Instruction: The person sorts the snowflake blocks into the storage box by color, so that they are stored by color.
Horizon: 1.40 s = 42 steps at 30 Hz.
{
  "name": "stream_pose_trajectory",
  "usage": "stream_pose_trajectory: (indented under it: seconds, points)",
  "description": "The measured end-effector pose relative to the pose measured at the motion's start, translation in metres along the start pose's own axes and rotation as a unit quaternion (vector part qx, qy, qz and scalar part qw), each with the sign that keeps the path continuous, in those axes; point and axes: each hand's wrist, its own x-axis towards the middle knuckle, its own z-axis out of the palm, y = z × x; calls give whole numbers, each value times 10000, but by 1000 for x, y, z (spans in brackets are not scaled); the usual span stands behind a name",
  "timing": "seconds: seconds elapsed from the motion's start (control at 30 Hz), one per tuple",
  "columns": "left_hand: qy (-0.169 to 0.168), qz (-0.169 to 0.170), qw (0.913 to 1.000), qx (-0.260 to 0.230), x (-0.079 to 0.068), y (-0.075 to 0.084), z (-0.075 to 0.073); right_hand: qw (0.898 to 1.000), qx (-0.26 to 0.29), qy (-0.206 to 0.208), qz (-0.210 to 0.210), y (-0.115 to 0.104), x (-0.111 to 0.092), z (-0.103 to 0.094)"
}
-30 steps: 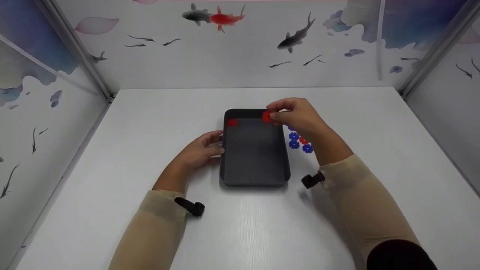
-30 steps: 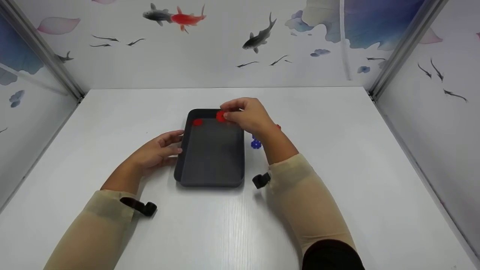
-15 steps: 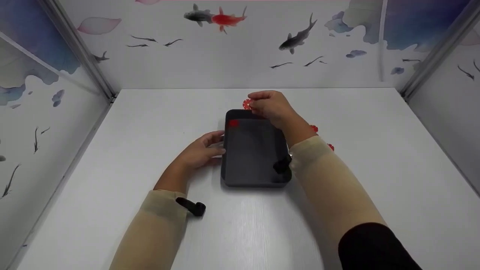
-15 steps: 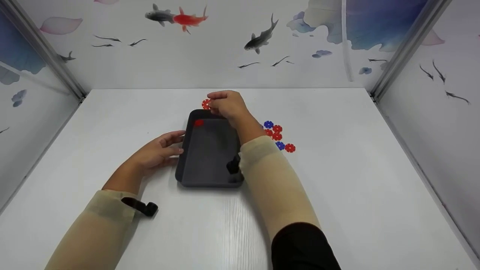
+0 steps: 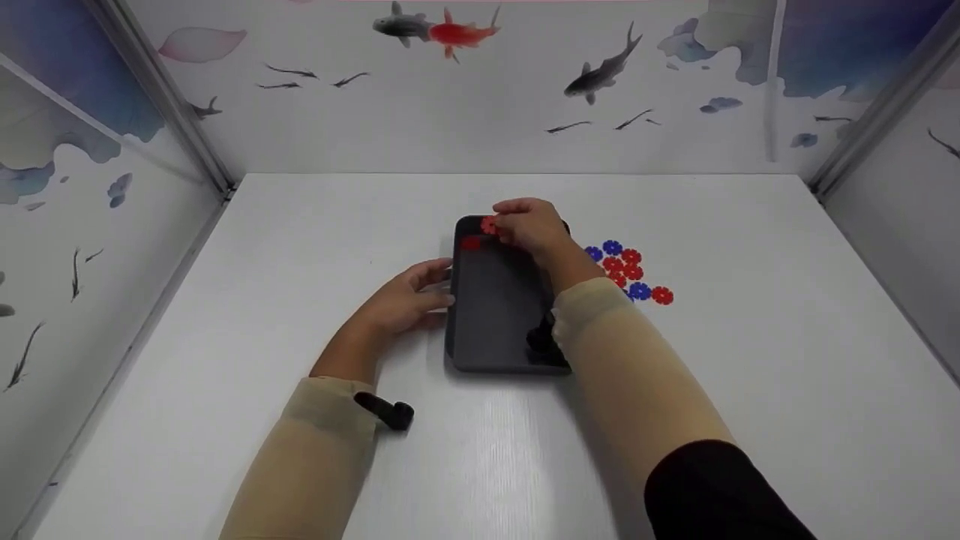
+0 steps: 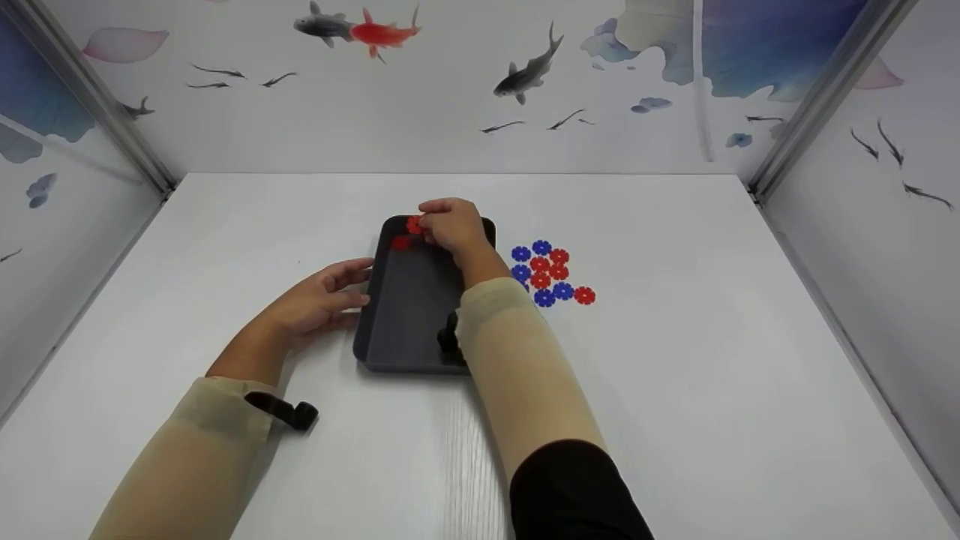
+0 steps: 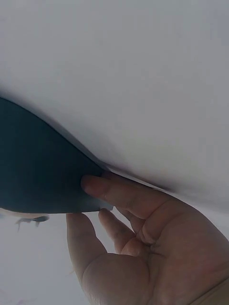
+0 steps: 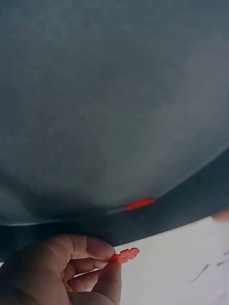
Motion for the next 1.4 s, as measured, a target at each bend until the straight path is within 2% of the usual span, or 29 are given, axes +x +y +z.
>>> stream_pose_trajectory:
  seconds: [0.2, 0.5, 0.77, 1.2, 1.3, 1.4]
  points:
    - [-4, -1, 10000, 40, -1, 1, -1, 9996, -264, 24, -137, 13, 3, -2]
    - [31, -68, 9999, 73, -2, -1, -1, 9897, -1389, 1, -337, 20, 5, -1]
    - [-30, 71, 9999, 108, -1, 1, 0, 9849, -1672, 232, -372, 16, 2, -4]
    - [-9, 87, 9999, 118, -1, -1, -1, 9870, -1523, 339, -387, 12, 2, -3]
    - [6, 33, 9999, 143, -2, 0, 0, 9917, -1192, 295, -369, 8, 2, 0]
    - [54, 14, 9998, 172, -2, 0, 2, 9979, -610, 137, -193, -1, 0, 1]
